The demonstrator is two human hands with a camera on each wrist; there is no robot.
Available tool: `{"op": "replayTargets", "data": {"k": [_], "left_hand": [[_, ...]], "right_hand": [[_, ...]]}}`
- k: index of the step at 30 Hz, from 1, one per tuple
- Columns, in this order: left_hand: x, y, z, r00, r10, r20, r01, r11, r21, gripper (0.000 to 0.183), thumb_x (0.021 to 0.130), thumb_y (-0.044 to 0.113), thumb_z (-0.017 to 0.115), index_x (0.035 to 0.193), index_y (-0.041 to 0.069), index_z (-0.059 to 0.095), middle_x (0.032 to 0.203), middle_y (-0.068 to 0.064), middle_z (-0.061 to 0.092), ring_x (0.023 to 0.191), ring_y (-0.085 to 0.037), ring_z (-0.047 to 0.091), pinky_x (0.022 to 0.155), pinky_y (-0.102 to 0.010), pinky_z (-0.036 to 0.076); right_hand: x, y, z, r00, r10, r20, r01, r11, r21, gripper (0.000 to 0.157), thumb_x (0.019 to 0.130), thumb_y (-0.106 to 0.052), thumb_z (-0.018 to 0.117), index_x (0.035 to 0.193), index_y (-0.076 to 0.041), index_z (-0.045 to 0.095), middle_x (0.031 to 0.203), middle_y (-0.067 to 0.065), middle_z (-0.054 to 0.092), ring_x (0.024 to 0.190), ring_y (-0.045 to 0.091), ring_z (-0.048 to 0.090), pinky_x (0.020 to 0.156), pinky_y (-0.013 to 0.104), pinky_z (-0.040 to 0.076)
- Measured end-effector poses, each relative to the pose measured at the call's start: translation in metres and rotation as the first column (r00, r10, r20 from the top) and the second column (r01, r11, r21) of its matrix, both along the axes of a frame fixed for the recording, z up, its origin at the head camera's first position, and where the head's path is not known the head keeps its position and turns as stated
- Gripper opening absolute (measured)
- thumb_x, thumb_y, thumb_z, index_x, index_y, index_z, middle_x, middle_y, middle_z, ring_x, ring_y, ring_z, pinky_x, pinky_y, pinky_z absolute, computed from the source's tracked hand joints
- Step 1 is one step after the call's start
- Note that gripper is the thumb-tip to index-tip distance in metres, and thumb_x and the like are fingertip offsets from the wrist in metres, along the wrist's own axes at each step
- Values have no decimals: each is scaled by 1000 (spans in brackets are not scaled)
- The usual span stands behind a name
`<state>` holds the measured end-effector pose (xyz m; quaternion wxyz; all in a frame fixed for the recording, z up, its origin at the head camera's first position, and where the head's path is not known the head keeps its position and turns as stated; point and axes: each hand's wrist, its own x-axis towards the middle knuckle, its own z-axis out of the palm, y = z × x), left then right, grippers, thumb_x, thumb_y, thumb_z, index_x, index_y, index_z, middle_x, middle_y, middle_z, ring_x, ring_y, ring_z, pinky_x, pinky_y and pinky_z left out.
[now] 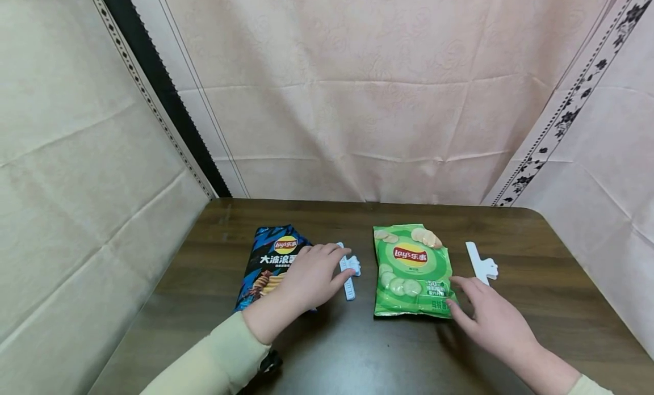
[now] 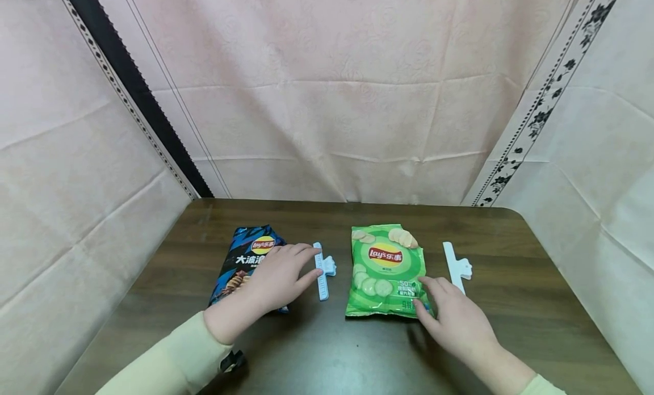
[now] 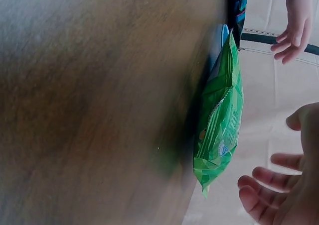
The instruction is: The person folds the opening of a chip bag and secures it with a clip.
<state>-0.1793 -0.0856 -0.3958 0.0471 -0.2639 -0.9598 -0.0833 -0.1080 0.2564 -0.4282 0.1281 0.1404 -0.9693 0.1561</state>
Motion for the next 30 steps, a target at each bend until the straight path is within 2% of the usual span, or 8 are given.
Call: {"op": "replayTargets", "data": {"k": [2,6,15,21,25,30], "left_hand": [[-3,4,3,999,27,20,-28,1000,13,54,99,57,48,139,22,57,137,-1,59,124,-24,55,101,-48,43],[-9,9,9,998,61,28,-62,998,21,52,99,55,51,138,21,59,135,-1,60,123,-24,56,100,-47,44],[-30,15,17,997,75,28,-74,997,-18,52,99,54,51,138,19,59,135,-2,61,122,-24,57,100,-47,46],[-45,25,19,995,86,43,-85,996,-40,52,100,54,50,136,18,59,132,-3,62,117,-22,60,96,-44,49],[-55,31,19,992,111,66,-107,993,-57,52,100,53,49,137,18,59,131,-2,63,113,-21,62,93,-43,50],[-71,32,20,983,155,97,-146,985,-97,53,101,54,47,138,18,58,130,-2,63,111,-21,63,90,-42,52]], "right_hand": [[0,0,0,999,-27,30,27,1000,-12,42,92,-31,68,125,-5,61,117,10,66,98,25,63,79,48,53],[-2,0,-1,992,-78,103,79,997,-12,46,94,-35,66,125,-2,61,119,14,66,107,32,63,84,53,51],[-5,7,-8,960,-158,231,157,987,21,59,94,-47,63,127,2,57,110,17,68,96,32,67,73,53,53],[-6,12,-12,950,-167,265,167,986,22,68,93,-57,58,128,1,56,95,8,69,87,27,66,69,50,52],[-7,11,-12,942,-168,289,164,986,38,69,93,-59,57,127,1,56,79,-1,60,75,20,59,61,43,48],[-13,12,-13,921,-163,355,152,987,59,71,94,-61,54,127,2,57,73,-4,53,69,16,53,56,36,42]]}}
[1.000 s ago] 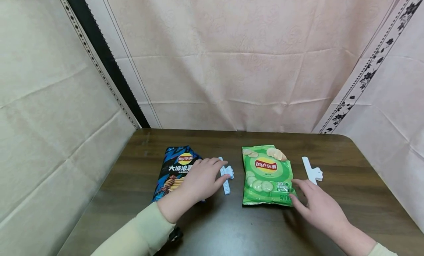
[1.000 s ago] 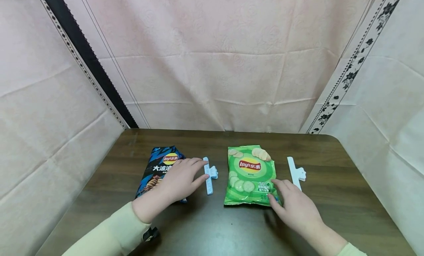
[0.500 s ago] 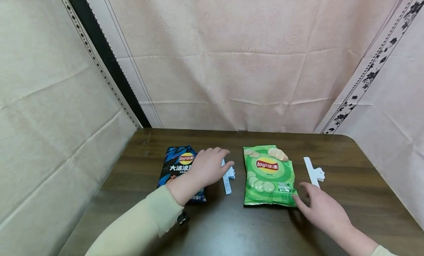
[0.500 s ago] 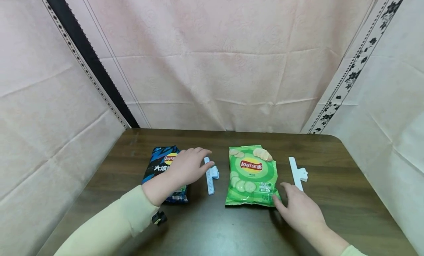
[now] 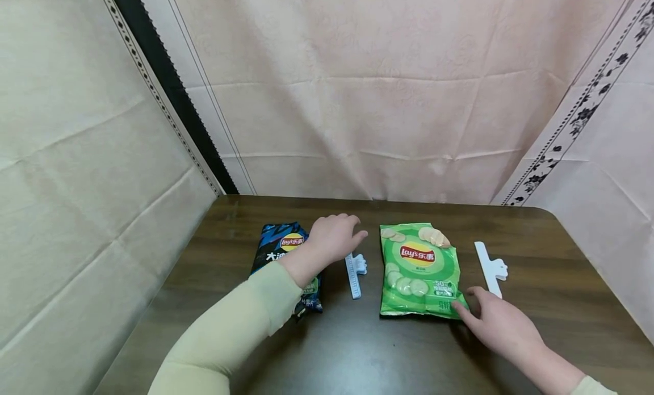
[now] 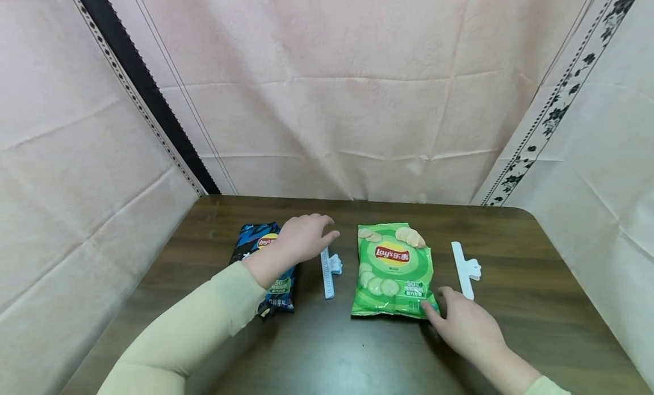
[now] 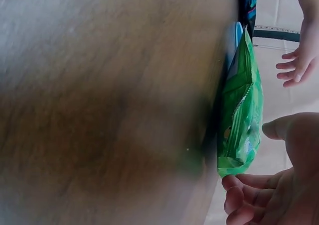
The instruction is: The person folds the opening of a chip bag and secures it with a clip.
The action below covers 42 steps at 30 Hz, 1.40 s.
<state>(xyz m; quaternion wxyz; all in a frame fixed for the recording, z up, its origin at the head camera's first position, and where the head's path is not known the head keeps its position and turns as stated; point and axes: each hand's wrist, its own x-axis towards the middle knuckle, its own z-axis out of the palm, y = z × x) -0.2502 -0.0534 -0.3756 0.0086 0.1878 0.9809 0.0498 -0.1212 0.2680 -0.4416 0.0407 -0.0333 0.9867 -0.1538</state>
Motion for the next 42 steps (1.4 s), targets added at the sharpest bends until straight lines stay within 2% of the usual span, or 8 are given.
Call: {"op": "replayTargets", "data": {"k": [4,10,13,20,24,33,38,42], "left_hand": [[-15,4,-1,999,25,23,-24,1000,-15,52,101,54,46,137,18,58,128,-1,64,108,-19,64,85,-40,54],[-34,16,-8,995,68,80,-68,998,1,49,102,53,46,134,19,60,125,1,66,103,-15,64,81,-37,54],[-42,23,-12,990,78,120,-81,997,17,48,102,52,45,133,19,61,123,1,66,100,-15,63,80,-36,53],[-56,42,-21,972,95,213,-105,994,34,49,103,53,42,133,19,60,121,2,65,97,-14,61,80,-36,52],[-64,50,-27,964,127,232,-142,988,52,52,103,54,42,136,18,58,126,1,64,104,-16,61,84,-37,51],[-73,65,-43,939,160,306,-188,980,62,59,103,54,40,149,17,46,147,-2,50,129,-19,50,98,-41,47],[-77,72,-50,925,171,339,-206,976,69,56,104,48,42,150,16,45,150,-3,47,131,-20,48,104,-42,43],[-83,77,-54,926,164,339,-195,979,60,54,105,45,42,150,16,44,150,-3,47,130,-20,48,104,-41,43]], "right_hand": [[-4,3,-3,1000,2,27,-2,1000,11,73,94,-63,52,126,2,58,72,-3,53,66,15,51,55,35,40],[-4,3,-4,999,2,54,-2,1000,4,67,95,-61,52,121,0,60,70,-4,52,61,14,48,53,33,37],[-5,2,-4,998,3,62,-4,1000,6,62,95,-60,52,116,-2,61,69,-4,51,60,14,47,52,33,36],[-6,0,-7,998,7,69,-9,1000,19,46,96,-57,53,92,-11,59,63,-1,46,57,15,44,51,33,32],[-6,-1,-7,997,10,77,-12,1000,23,47,96,-58,52,89,-12,59,63,-1,45,58,16,44,51,33,32],[-8,-3,-8,994,9,108,-13,999,30,49,96,-59,52,92,-11,61,63,0,46,59,16,45,52,33,33],[-9,-2,-8,994,16,106,-20,999,37,51,96,-59,52,93,-10,62,63,0,46,59,17,45,52,34,34],[-10,-2,-8,994,23,109,-29,999,46,53,96,-60,51,95,-8,63,64,0,47,60,17,46,53,35,36]]}}
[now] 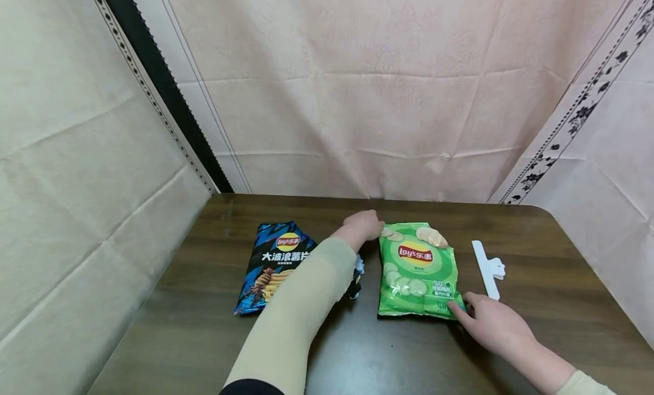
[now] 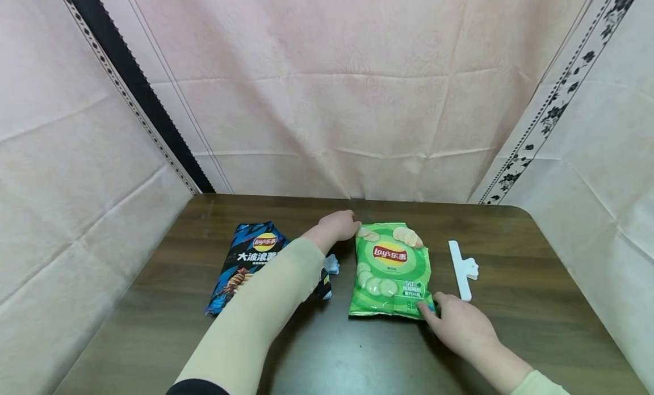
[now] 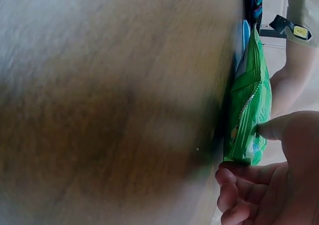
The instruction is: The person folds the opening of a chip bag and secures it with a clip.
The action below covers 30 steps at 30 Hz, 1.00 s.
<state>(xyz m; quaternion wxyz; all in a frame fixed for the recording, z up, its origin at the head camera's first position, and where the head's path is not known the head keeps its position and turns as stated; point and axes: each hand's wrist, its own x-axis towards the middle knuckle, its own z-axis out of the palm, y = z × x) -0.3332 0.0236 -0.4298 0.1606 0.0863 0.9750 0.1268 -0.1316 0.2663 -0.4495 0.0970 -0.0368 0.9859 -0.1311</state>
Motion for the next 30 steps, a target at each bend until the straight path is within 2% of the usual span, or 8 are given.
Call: {"op": "replayTargets", "data": {"k": [7,17,25,30], "left_hand": [[-3,6,-4,999,-33,9,32,997,66,53,105,44,42,150,15,44,149,-4,48,133,-20,47,108,-39,40],[-6,8,-1,999,-22,43,16,990,141,56,106,42,42,151,11,40,153,-7,43,137,-23,43,111,-40,36],[-9,9,-4,997,-39,65,32,994,108,49,106,40,42,144,10,51,143,-8,52,118,-20,54,101,-37,44],[-12,13,-4,995,-80,67,74,993,93,48,107,39,40,143,10,53,144,-9,52,122,-20,52,102,-35,43]], "right_hand": [[-4,1,-3,999,17,31,-17,1000,4,54,97,-60,50,96,-8,63,66,0,48,61,17,47,54,35,37],[-5,3,-2,999,31,27,-31,1000,-7,50,98,-57,51,93,-9,63,66,-1,49,61,17,46,55,35,37],[-4,4,-4,999,44,16,-44,999,-2,50,98,-57,51,93,-10,63,66,-1,48,61,17,46,55,35,37],[-4,3,-4,999,41,12,-41,999,-5,48,97,-57,52,90,-11,62,64,-1,47,60,17,45,54,35,36]]}}
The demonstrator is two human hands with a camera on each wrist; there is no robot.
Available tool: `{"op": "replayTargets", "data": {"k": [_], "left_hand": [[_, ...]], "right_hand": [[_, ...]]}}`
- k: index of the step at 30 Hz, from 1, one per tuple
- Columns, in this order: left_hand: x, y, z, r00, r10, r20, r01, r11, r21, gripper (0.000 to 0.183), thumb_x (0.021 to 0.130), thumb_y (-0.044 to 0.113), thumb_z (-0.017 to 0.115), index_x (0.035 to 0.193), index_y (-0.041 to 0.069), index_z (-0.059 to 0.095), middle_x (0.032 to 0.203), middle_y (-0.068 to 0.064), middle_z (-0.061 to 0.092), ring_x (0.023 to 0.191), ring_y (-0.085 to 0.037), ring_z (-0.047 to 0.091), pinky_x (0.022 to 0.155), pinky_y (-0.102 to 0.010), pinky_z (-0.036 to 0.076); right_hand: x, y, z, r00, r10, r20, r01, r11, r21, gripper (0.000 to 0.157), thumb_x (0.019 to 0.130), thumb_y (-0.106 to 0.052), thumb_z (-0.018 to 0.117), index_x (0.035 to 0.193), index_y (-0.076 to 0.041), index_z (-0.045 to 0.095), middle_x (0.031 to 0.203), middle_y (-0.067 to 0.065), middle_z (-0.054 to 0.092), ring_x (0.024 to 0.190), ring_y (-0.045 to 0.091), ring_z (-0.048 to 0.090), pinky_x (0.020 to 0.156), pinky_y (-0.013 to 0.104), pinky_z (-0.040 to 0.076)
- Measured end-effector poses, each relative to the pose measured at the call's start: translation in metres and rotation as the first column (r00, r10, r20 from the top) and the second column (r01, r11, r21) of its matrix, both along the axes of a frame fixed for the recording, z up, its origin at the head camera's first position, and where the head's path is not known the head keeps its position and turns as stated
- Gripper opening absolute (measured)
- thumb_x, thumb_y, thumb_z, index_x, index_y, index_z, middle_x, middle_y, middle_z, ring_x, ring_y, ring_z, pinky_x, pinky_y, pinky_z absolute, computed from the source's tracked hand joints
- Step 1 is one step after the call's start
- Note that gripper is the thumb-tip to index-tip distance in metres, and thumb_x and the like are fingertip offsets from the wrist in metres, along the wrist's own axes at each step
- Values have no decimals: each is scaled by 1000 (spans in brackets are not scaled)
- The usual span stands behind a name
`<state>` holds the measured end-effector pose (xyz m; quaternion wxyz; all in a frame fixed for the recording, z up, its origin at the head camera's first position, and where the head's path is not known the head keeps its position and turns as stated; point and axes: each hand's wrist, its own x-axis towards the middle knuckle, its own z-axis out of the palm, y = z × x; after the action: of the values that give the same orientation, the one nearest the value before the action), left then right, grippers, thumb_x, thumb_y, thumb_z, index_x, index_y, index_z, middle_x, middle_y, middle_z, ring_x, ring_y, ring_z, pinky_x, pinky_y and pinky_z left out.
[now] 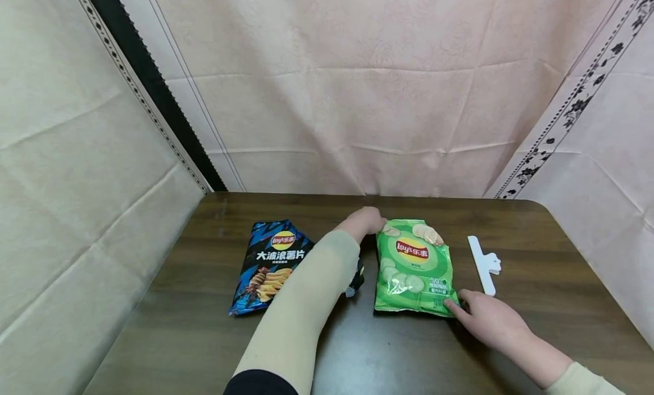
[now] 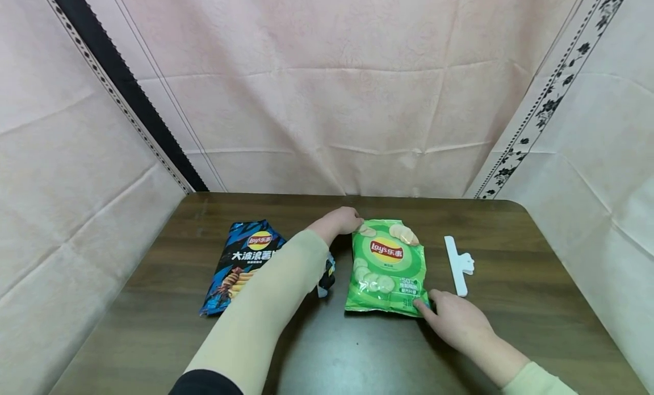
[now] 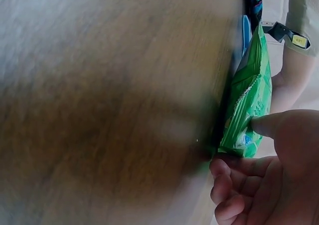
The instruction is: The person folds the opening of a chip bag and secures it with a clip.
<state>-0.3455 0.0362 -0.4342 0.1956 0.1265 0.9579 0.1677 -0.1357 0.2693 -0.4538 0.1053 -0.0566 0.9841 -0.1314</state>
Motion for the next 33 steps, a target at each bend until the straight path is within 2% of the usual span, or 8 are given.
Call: {"op": "replayTargets", "data": {"k": [6,10,13,20,27,33], "left_hand": [[-2,4,0,999,-20,-25,20,1000,-6,48,107,38,40,143,10,53,145,-9,51,128,-21,50,104,-35,42],[-2,4,0,999,4,-45,-3,1000,29,44,106,37,45,137,9,57,136,-7,58,116,-18,56,99,-33,45],[-2,3,1,998,21,-58,-17,997,70,38,104,35,49,129,9,61,124,-5,62,105,-16,58,94,-32,47],[-5,-1,3,996,53,-77,-40,987,157,23,99,33,57,107,12,62,101,0,61,88,-16,56,82,-31,48],[-7,-6,9,995,30,-98,-9,978,210,14,97,28,60,96,14,60,92,2,60,83,-16,56,75,-29,46],[-7,-11,16,997,26,-67,-6,961,277,13,97,29,63,96,16,61,91,2,61,84,-16,56,75,-31,47]], "right_hand": [[0,-1,1,1000,2,7,-2,1000,4,50,97,-58,51,93,-9,63,65,-1,48,61,17,46,54,35,36],[-1,0,0,1000,2,9,-1,1000,-2,49,97,-55,53,96,-8,64,66,-1,49,61,16,47,55,35,38],[-2,0,0,1000,-5,17,5,1000,-12,46,97,-53,54,93,-9,63,64,-1,48,60,16,46,54,34,37],[-2,2,-1,1000,-10,25,11,999,-50,42,97,-53,55,84,-13,58,62,0,45,56,15,44,53,33,34],[-1,4,-3,1000,4,15,-3,993,-117,39,95,-47,62,75,-15,51,60,-2,43,55,14,41,52,30,32],[-2,6,-2,999,18,30,-13,987,-157,33,93,-40,67,75,-15,54,62,-3,45,56,13,42,52,29,33]]}}
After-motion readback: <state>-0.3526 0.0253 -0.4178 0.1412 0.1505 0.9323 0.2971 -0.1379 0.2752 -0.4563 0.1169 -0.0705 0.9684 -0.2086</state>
